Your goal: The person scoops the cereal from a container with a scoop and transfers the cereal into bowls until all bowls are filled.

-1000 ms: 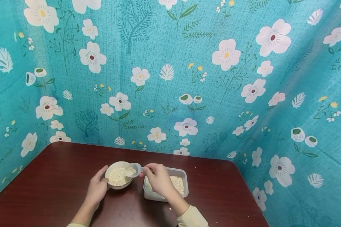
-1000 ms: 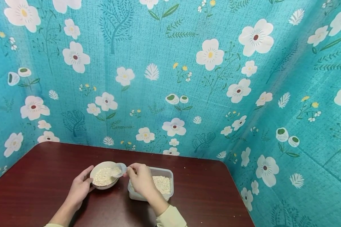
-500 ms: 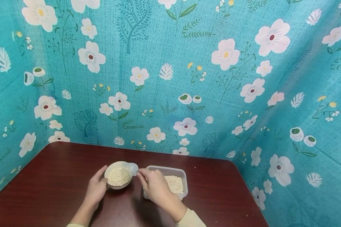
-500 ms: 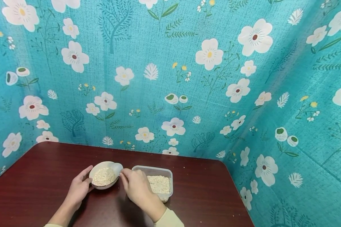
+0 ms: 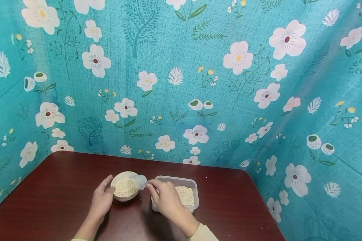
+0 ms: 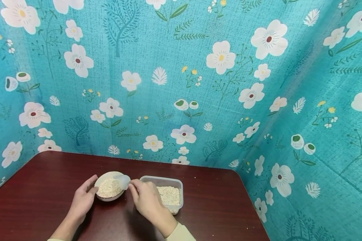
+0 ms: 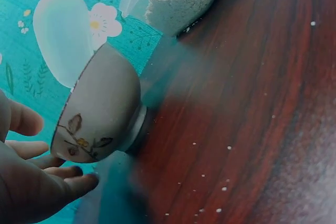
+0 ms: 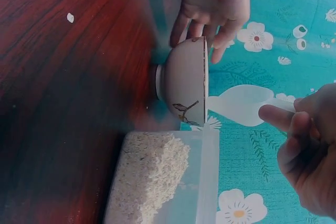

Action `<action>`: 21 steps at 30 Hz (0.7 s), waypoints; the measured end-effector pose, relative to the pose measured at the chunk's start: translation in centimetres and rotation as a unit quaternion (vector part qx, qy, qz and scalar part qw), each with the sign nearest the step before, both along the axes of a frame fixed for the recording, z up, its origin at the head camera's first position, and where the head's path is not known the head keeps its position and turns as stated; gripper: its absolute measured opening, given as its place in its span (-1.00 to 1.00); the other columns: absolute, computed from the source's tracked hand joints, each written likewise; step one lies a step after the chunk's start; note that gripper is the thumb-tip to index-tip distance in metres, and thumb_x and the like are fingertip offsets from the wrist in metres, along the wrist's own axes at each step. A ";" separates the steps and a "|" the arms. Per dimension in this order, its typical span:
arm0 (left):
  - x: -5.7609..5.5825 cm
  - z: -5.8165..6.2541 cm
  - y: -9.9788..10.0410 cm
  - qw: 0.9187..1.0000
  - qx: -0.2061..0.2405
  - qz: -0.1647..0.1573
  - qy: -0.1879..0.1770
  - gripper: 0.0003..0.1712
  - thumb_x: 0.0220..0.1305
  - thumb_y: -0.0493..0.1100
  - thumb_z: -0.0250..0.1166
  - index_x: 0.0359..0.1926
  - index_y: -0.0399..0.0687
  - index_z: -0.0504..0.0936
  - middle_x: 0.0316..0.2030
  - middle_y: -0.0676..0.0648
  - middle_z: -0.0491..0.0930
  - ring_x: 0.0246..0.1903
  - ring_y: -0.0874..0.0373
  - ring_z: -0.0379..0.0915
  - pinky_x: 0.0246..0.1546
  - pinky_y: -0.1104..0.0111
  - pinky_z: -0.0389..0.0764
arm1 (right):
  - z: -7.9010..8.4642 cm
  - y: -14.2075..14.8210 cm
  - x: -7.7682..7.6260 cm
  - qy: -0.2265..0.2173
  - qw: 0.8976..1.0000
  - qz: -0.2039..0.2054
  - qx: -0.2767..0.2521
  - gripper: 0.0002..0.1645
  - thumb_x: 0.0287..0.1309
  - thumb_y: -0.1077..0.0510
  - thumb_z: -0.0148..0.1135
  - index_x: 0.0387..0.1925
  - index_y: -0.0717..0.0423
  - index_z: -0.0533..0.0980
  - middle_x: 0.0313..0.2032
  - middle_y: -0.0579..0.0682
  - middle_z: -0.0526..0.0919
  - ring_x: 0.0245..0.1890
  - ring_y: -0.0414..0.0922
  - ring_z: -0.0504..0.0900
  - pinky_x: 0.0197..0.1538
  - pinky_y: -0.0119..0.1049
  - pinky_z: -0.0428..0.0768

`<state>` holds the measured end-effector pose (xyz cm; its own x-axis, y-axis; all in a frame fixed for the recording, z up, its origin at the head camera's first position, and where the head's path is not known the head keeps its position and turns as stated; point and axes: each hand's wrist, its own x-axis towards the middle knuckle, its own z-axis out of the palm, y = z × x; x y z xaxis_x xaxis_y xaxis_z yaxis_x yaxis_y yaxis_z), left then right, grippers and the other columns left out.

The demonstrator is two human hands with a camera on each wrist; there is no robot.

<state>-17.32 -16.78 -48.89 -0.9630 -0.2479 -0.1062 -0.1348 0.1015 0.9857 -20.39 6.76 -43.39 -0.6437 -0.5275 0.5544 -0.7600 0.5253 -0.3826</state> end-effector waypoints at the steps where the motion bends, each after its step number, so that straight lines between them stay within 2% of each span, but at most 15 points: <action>1: 0.0 0.1 0.1 1.000 -0.005 0.003 0.005 -0.32 0.53 -0.33 -0.13 0.57 -0.29 -0.08 0.55 -0.33 -0.09 0.52 -0.20 -0.21 0.49 -0.03 0.05 | -0.1 0.1 0.0 -0.008 1.000 -0.001 -0.008 -0.85 0.37 0.15 0.25 -0.22 0.08 0.71 -0.39 -0.16 0.75 -0.46 -0.41 0.60 -0.37 -0.56 0.58; 5: 0.1 0.6 0.3 0.999 -0.033 0.016 0.036 -0.32 0.51 -0.34 -0.06 0.56 -0.31 -0.02 0.53 -0.34 0.00 0.51 -0.22 -0.11 0.48 -0.01 0.09 | -0.4 0.6 -0.1 -0.041 0.998 0.002 -0.046 -0.81 0.41 0.14 0.21 -0.20 0.08 0.71 -0.35 -0.12 0.77 -0.45 -0.45 0.55 -0.36 -0.61 0.56; 8: 0.2 1.0 0.5 0.997 -0.057 0.029 0.050 -0.32 0.49 -0.34 -0.01 0.56 -0.27 0.05 0.52 -0.31 0.06 0.50 -0.20 -0.07 0.47 -0.03 0.10 | -0.5 0.9 -0.1 -0.069 0.995 0.005 -0.076 -0.81 0.42 0.16 0.19 -0.20 0.08 0.71 -0.33 -0.10 0.78 -0.37 -0.44 0.61 -0.34 -0.60 0.59; 11: 0.3 1.3 0.8 0.995 -0.076 0.034 0.053 -0.31 0.48 -0.34 0.03 0.56 -0.22 0.09 0.52 -0.28 0.08 0.51 -0.17 -0.09 0.47 -0.07 0.08 | -0.8 1.3 -0.2 -0.105 0.988 0.004 -0.111 -0.81 0.43 0.19 0.17 -0.19 0.09 0.71 -0.33 -0.08 0.79 -0.26 -0.37 0.69 -0.28 -0.54 0.65; 12: 0.3 1.4 0.9 0.995 -0.082 0.034 0.053 -0.31 0.47 -0.34 0.04 0.56 -0.21 0.10 0.52 -0.27 0.09 0.51 -0.17 -0.10 0.47 -0.07 0.08 | -0.8 1.4 -0.2 -0.118 0.985 0.001 -0.124 -0.80 0.44 0.18 0.17 -0.19 0.09 0.71 -0.33 -0.08 0.79 -0.26 -0.36 0.70 -0.31 -0.54 0.64; 13: 0.3 1.6 1.0 0.994 -0.085 0.033 0.055 -0.31 0.47 -0.33 0.04 0.56 -0.21 0.10 0.52 -0.27 0.09 0.51 -0.17 -0.10 0.47 -0.08 0.07 | -0.9 1.5 -0.2 -0.134 0.982 -0.004 -0.137 -0.79 0.44 0.17 0.16 -0.18 0.08 0.71 -0.34 -0.09 0.79 -0.33 -0.38 0.68 -0.37 -0.55 0.61; 15: 0.3 1.7 1.2 0.993 -0.093 0.030 0.060 -0.30 0.46 -0.33 0.06 0.55 -0.20 0.11 0.51 -0.27 0.09 0.51 -0.17 -0.12 0.48 -0.09 0.05 | -0.9 1.8 -0.2 -0.172 0.971 -0.013 -0.164 -0.76 0.46 0.11 0.15 -0.16 0.07 0.72 -0.34 -0.09 0.79 -0.54 -0.43 0.57 -0.55 -0.56 0.47; 17: 0.3 1.9 1.5 0.993 -0.098 0.029 0.063 -0.30 0.46 -0.33 0.07 0.55 -0.19 0.12 0.51 -0.27 0.11 0.51 -0.17 -0.10 0.47 -0.09 0.06 | -0.9 2.2 -0.2 -0.226 0.955 -0.022 -0.193 -0.73 0.46 0.04 0.15 -0.11 0.06 0.72 -0.33 -0.10 0.80 -0.73 -0.43 0.38 -0.71 -0.54 0.29; 19: 0.3 2.1 1.7 0.992 -0.102 0.031 0.067 -0.31 0.45 -0.32 0.08 0.55 -0.18 0.15 0.50 -0.26 0.13 0.50 -0.18 -0.08 0.46 -0.10 0.08 | -0.9 2.5 -0.2 -0.281 0.933 -0.027 -0.225 -0.69 0.47 0.01 0.14 -0.07 0.08 0.71 -0.31 -0.07 0.80 -0.85 -0.40 0.16 -0.79 -0.54 0.14; 21: 0.4 2.2 1.9 0.992 -0.104 0.032 0.070 -0.31 0.45 -0.32 0.09 0.54 -0.16 0.16 0.50 -0.26 0.15 0.49 -0.19 -0.06 0.45 -0.12 0.10 | -0.9 2.8 -0.2 -0.330 0.907 -0.033 -0.260 -0.67 0.47 0.03 0.13 -0.03 0.14 0.69 -0.28 0.00 0.80 -0.92 -0.38 0.16 -0.84 -0.54 0.14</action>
